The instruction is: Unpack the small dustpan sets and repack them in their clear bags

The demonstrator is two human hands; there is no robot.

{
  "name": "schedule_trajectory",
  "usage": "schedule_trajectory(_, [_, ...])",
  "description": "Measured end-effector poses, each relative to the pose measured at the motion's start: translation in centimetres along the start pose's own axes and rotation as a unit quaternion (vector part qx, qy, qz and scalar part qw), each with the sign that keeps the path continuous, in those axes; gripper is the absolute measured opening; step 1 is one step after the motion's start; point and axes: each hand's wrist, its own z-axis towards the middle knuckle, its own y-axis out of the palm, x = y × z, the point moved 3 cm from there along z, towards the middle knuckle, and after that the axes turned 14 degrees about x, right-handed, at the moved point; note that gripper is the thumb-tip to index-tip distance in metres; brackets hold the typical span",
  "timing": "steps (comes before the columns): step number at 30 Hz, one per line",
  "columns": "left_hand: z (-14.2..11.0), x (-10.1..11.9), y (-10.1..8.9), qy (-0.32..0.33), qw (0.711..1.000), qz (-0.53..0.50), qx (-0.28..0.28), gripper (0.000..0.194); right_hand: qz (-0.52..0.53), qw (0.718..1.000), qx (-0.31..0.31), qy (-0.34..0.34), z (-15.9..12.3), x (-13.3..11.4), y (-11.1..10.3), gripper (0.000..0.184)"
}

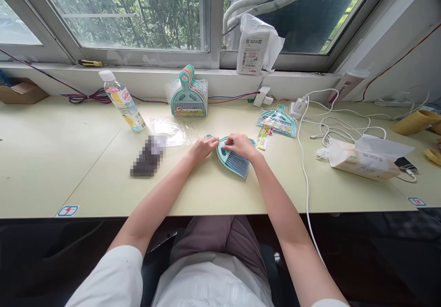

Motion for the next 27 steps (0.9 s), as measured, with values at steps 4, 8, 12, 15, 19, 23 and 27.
schedule_trajectory(4, [0.0,-0.1,0.3,0.002,1.0,0.005,-0.004,0.031,-0.016,1.0,0.004,-0.003,0.1,0.2,0.4,0.016])
schedule_trajectory(8, [-0.2,-0.4,0.6,-0.006,0.999,-0.024,0.026,0.028,0.001,1.0,0.017,-0.001,0.0,0.2,0.6,0.015])
schedule_trajectory(12, [0.2,-0.2,-0.8,-0.084,0.98,-0.103,0.15,0.026,0.053,0.997,0.057,0.027,0.2,-0.1,0.2,0.016])
schedule_trajectory(15, [0.7,0.5,-2.7,-0.226,0.909,-0.192,0.292,0.039,0.12,0.981,0.136,0.076,0.5,-0.1,-0.6,0.018])
schedule_trajectory(19, [1.5,2.3,-1.7,-0.337,0.789,-0.47,0.207,0.049,0.124,0.944,0.274,0.135,0.5,-0.1,-1.5,0.02])
schedule_trajectory(23, [1.3,2.4,1.4,-0.365,0.71,-0.596,0.085,0.056,0.095,0.944,0.277,0.15,0.4,-0.3,-2.3,0.023])
schedule_trajectory(27, [0.3,-0.6,2.9,-0.436,0.675,-0.578,0.141,0.044,-0.027,0.931,0.283,0.23,-0.2,2.1,-3.9,0.031])
